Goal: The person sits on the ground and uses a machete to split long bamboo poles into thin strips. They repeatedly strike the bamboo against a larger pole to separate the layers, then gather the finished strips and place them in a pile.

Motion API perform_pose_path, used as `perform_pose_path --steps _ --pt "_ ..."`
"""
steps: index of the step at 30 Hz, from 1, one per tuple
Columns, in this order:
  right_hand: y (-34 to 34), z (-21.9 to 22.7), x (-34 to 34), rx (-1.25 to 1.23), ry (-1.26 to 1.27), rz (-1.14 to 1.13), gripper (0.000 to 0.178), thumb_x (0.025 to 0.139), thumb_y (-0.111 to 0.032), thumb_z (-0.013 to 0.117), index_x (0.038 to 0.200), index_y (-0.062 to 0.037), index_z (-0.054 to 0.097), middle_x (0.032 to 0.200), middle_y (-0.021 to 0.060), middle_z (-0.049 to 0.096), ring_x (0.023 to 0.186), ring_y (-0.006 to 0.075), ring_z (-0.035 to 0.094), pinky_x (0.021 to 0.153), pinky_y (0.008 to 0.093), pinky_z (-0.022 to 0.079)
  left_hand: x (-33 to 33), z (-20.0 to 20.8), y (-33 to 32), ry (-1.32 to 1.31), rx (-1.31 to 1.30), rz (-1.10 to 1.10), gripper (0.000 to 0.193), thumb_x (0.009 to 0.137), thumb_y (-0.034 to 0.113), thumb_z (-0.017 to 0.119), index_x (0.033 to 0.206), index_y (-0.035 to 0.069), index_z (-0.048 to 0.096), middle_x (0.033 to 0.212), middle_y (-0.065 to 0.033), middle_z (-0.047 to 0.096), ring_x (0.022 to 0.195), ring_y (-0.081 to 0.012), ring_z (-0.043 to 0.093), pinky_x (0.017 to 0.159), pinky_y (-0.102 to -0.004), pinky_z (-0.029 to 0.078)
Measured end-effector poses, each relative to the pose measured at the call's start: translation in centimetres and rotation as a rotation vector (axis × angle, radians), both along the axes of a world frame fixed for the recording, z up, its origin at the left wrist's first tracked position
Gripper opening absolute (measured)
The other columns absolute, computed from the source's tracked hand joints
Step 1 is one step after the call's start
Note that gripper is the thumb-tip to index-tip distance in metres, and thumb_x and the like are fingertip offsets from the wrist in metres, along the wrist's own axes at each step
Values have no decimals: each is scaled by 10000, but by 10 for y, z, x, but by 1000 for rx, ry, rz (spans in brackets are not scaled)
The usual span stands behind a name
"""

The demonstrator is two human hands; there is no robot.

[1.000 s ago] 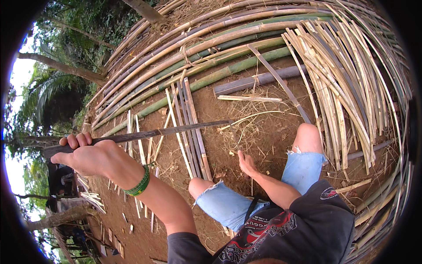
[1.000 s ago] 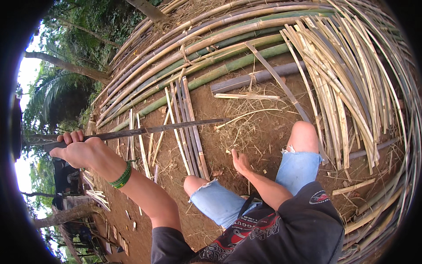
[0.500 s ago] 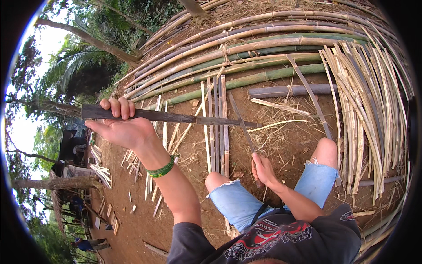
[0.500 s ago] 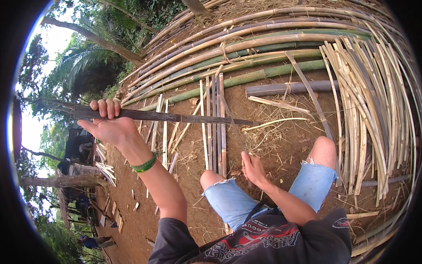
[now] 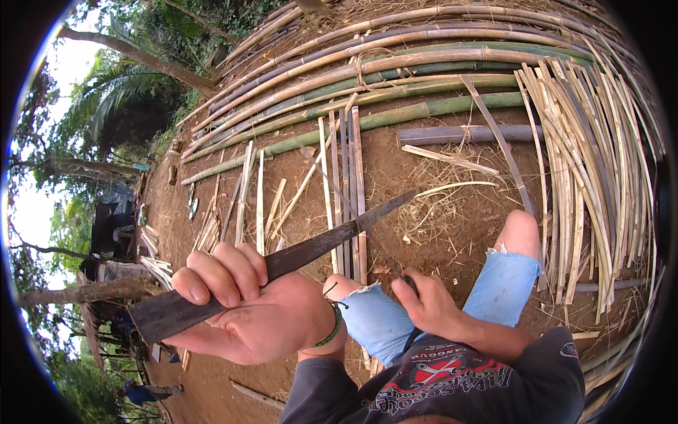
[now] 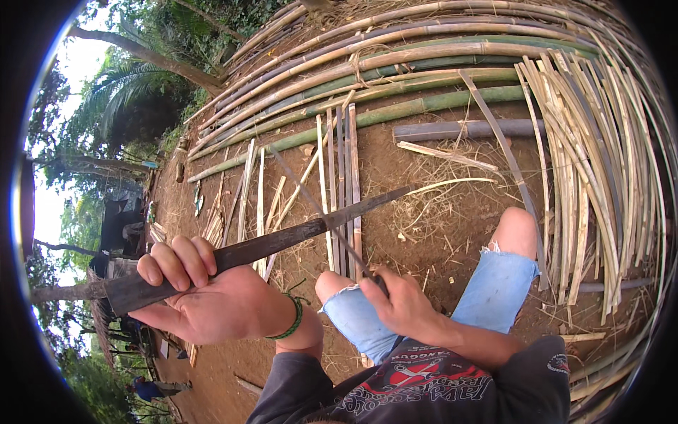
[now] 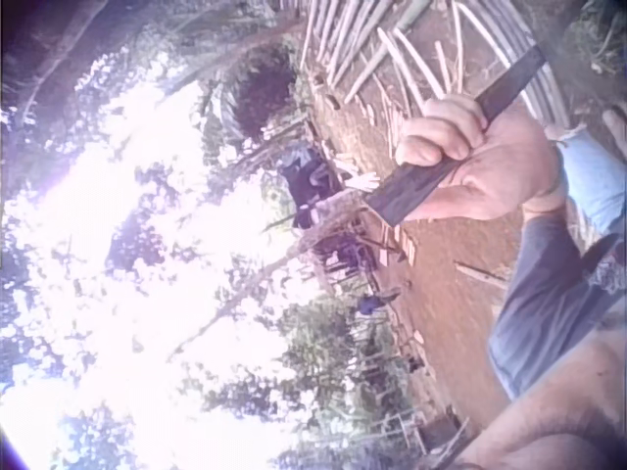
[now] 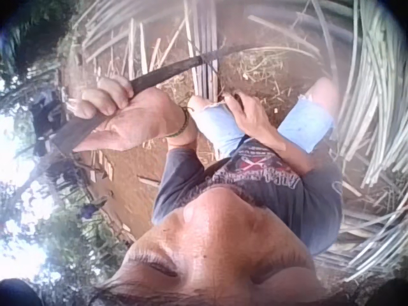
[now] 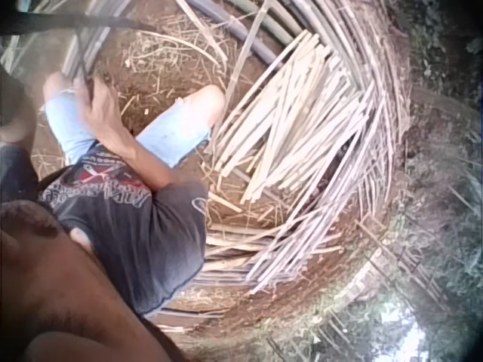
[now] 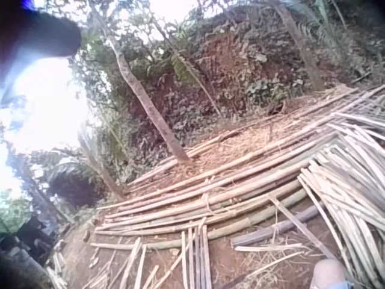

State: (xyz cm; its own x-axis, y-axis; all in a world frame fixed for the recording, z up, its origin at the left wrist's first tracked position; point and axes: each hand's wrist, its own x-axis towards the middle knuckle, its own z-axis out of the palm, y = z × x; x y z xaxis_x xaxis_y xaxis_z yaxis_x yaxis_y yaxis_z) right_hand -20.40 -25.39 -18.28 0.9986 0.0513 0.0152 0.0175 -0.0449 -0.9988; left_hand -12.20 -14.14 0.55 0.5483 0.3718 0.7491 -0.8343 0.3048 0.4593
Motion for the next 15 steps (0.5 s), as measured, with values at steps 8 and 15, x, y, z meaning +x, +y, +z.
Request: perform_pose_path --steps 8,15 --pt "-3 -3 -7 83 127 74 342 983 -298 538 859 20 552 582 142 535 530 258 571 504 380 424 -12 -11 7 -12 41 -76 438 1018 510 445 860 103 412 684 20 336 528 -73 287 492 -235 244" --pt "5 -14 -16 61 226 70 322 977 -294 553 909 21 555 601 221 552 587 419 623 534 440 458 -12 -13 10 -15 8 5 425 1025 496 441 868 101 423 699 19 344 538 -84 289 520 -246 256"
